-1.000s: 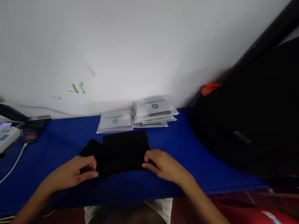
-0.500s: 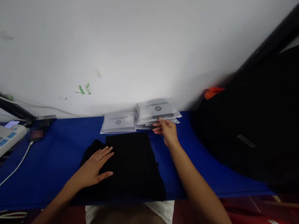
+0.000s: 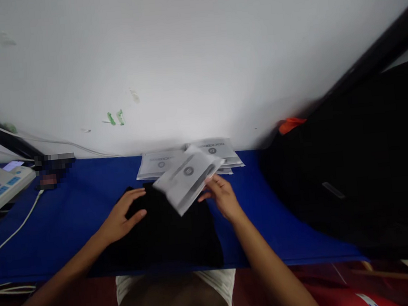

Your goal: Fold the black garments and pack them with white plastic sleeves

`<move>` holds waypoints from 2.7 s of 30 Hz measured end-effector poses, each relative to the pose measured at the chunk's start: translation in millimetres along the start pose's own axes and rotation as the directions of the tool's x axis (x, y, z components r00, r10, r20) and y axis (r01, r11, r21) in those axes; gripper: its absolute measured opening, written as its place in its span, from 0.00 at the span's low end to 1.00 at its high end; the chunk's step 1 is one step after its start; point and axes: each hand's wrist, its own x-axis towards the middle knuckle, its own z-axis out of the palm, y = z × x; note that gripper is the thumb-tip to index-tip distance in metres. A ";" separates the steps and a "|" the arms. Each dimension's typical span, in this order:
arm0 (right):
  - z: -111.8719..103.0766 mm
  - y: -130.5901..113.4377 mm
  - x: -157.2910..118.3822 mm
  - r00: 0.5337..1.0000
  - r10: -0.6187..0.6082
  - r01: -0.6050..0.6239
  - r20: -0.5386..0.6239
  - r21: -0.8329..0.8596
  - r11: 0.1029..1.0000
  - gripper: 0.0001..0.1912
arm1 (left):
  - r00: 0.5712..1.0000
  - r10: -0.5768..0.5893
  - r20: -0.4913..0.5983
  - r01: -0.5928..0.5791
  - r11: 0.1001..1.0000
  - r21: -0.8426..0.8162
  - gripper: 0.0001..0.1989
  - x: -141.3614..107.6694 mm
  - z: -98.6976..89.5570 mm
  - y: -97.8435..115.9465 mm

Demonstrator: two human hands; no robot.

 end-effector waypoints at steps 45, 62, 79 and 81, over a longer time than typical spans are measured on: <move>68.7 9.5 -77.5 0.292 -0.316 0.941 0.903 -0.330 -0.073 0.10 | 0.963 -0.247 -0.106 0.208 0.934 -0.290 0.15 66.2 11.0 -32.9; 87.8 -4.8 -27.0 0.248 0.061 0.963 0.967 -0.253 0.094 0.20 | 0.982 -0.064 0.178 0.139 0.884 -0.447 0.14 58.2 29.7 3.9; 49.1 12.0 7.4 0.395 -0.492 0.787 0.776 -0.562 -0.255 0.13 | 0.917 -0.396 -0.042 0.194 0.537 -0.821 0.23 60.2 6.2 -19.8; 40.3 4.1 11.6 0.459 -0.530 0.692 0.714 -0.661 -0.291 0.14 | 0.927 -0.352 0.127 0.262 0.366 -0.893 0.28 58.1 11.1 -16.7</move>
